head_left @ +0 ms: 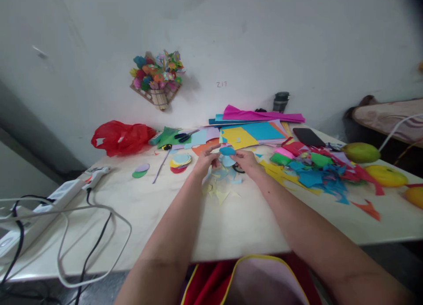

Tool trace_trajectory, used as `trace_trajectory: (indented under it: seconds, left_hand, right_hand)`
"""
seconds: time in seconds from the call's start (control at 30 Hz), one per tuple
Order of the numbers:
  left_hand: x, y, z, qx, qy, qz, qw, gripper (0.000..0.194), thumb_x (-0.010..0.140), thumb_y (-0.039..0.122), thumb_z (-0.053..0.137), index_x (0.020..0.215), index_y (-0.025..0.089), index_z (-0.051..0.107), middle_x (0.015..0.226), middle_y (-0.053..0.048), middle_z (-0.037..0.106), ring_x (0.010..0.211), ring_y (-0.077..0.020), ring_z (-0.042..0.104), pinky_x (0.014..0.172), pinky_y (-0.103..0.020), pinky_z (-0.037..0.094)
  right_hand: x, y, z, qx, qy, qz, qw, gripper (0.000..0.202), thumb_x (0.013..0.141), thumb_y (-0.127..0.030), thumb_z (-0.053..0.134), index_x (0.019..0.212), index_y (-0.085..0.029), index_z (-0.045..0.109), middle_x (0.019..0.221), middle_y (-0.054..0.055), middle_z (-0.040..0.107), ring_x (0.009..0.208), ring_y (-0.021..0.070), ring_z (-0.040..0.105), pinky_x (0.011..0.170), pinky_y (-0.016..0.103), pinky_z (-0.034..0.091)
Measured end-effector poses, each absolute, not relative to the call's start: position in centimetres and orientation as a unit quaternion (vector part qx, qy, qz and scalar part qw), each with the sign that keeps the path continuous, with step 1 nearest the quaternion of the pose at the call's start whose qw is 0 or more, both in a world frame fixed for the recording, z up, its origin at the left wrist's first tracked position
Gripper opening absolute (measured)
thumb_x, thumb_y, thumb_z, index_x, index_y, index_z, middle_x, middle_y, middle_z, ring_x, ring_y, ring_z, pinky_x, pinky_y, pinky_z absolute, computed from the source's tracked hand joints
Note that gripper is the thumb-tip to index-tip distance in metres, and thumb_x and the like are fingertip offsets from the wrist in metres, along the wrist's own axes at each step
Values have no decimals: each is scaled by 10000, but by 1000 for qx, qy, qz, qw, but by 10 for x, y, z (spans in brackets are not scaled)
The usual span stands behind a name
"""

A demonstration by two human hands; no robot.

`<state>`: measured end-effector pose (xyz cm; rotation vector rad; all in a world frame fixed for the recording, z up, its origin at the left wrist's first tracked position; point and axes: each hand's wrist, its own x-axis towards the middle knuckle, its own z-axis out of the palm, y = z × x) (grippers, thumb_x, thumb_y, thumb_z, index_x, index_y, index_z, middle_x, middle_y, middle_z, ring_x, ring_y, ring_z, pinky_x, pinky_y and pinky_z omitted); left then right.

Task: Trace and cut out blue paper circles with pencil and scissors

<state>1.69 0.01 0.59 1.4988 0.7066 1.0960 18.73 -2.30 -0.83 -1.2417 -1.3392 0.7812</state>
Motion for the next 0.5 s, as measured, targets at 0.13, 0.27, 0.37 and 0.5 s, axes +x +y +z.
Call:
trace_trajectory:
  seconds: [0.13,0.27,0.37,0.5]
  left_hand:
    - [18,3,6,594,260,459,607,335,701,377,545,848,86,620,675,-96,678,446,-132,570,499,-261,476]
    - [19,0,9,570,268,466,621,379,712,457,556,774,88,615,694,-115,675,586,-188,638,679,-355,507]
    - [15,4,11,555,305,528,566,315,639,363,666,803,101,603,691,-68,659,618,-175,642,722,-359,502]
    - [-6,24,13,433,443,653,436,419,672,222,618,1070,127,525,697,-22,619,638,-152,633,705,-334,503]
  right_hand:
    - [187,-19,-15,-500,-633,262,530,227,653,-296,569,783,-160,697,581,-4,600,519,121,529,497,227,413]
    - [183,-18,-16,-494,-643,231,538,298,660,-264,561,898,-147,697,696,30,646,567,130,551,537,240,436]
    - [181,-20,-14,-494,-627,258,545,407,660,-267,570,1034,-125,648,618,4,592,485,105,506,502,237,436]
    - [180,-24,-11,-529,-597,300,523,428,681,-244,551,1095,-149,607,581,-32,521,405,78,472,434,216,414]
